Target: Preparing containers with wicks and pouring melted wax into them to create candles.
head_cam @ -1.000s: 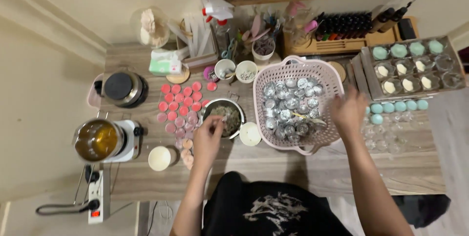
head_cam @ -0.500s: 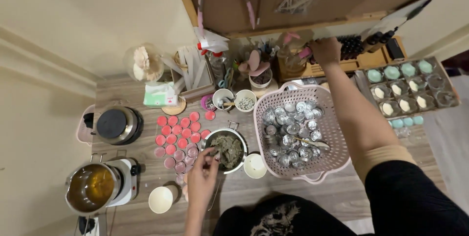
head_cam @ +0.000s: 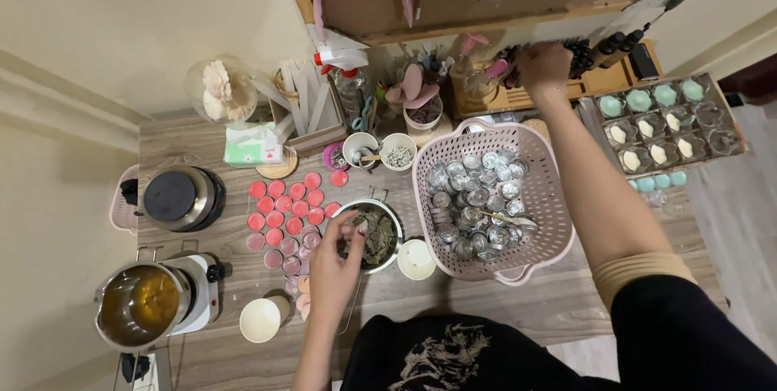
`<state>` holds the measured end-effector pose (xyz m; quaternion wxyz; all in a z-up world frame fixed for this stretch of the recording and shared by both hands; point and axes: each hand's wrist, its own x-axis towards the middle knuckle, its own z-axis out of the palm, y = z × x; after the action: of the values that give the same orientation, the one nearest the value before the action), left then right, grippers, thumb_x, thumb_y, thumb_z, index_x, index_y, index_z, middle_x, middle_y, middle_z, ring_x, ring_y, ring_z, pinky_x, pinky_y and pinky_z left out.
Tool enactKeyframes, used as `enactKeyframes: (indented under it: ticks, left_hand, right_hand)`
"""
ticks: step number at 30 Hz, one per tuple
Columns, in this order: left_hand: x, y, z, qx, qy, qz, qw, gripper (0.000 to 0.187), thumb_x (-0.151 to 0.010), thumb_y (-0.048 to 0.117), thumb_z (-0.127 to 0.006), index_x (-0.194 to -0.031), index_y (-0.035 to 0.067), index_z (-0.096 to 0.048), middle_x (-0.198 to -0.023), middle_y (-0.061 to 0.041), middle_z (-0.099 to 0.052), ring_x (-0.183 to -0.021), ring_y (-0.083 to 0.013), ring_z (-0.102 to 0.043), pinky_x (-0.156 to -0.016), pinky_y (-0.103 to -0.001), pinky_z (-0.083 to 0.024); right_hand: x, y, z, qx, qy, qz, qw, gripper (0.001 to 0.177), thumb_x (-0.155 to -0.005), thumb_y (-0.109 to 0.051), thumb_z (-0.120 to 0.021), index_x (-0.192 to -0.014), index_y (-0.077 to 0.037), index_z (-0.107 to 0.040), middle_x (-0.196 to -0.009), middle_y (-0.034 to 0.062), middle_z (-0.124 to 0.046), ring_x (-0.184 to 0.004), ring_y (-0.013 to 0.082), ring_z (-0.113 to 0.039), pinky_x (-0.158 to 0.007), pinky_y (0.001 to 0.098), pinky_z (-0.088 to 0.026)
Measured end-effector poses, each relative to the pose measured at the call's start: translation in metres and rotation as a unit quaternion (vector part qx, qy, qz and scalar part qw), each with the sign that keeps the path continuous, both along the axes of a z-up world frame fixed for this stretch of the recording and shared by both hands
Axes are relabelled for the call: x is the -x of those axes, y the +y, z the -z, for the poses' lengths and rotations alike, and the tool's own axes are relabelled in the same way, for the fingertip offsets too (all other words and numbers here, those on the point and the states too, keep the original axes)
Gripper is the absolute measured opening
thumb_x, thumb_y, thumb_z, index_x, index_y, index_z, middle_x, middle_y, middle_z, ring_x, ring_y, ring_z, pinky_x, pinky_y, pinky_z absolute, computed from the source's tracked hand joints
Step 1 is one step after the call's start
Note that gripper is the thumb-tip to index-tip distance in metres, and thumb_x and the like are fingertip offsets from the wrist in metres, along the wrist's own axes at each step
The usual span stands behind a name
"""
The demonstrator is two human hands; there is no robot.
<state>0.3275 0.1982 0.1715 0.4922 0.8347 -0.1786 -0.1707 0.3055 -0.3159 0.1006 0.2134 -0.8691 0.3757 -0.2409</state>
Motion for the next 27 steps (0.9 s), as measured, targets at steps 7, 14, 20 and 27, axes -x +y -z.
enactKeyframes:
  ticks: [7, 14, 20, 27]
  left_hand:
    - [0.002, 0.005, 0.009, -0.018, -0.003, 0.009, 1.000, 0.018, -0.093, 0.016, -0.068, -0.108, 0.009, -0.075, -0.087, -0.004, -0.079, -0.070, -0.0124, -0.072, -0.054, -0.028, -0.049]
    - [0.004, 0.007, 0.009, 0.017, -0.115, 0.037, 0.993, 0.018, -0.092, 0.016, -0.072, -0.108, 0.009, -0.075, -0.089, -0.009, -0.076, -0.075, -0.0164, -0.071, -0.061, -0.029, -0.053]
    - [-0.001, 0.007, 0.010, -0.031, -0.050, 0.009, 0.998, 0.023, -0.088, 0.017, -0.073, -0.111, 0.014, -0.073, -0.083, -0.007, -0.076, -0.061, -0.0163, -0.067, -0.052, -0.031, -0.050]
    - [-0.011, 0.008, -0.004, -0.040, -0.027, -0.015, 0.999, 0.027, -0.088, 0.016, -0.071, -0.115, 0.014, -0.071, -0.087, -0.004, -0.077, -0.060, -0.0170, -0.067, -0.054, -0.030, -0.051]
  right_hand:
    - [0.006, 0.014, -0.024, 0.067, -0.022, 0.018, 0.997, 0.024, -0.096, -0.016, -0.070, -0.088, 0.006, -0.074, -0.079, 0.0254, -0.070, -0.071, 0.0369, -0.071, -0.072, 0.0433, -0.058]
    - [-0.008, 0.014, -0.014, 0.069, 0.039, 0.008, 0.997, 0.025, -0.088, -0.019, -0.075, -0.082, 0.005, -0.076, -0.074, 0.0239, -0.070, -0.070, 0.0370, -0.071, -0.071, 0.0436, -0.060]
    - [-0.022, 0.000, 0.006, -0.043, -0.047, 0.011, 0.998, 0.034, -0.091, -0.026, -0.081, -0.094, 0.006, -0.069, -0.071, 0.0183, -0.071, -0.066, 0.0272, -0.075, -0.063, 0.0367, -0.062]
    - [-0.025, -0.014, 0.036, 0.140, -0.039, 0.025, 0.989, 0.015, -0.095, -0.013, -0.072, -0.091, 0.002, -0.075, -0.084, 0.0207, -0.072, -0.075, 0.0354, -0.070, -0.070, 0.0456, -0.054]
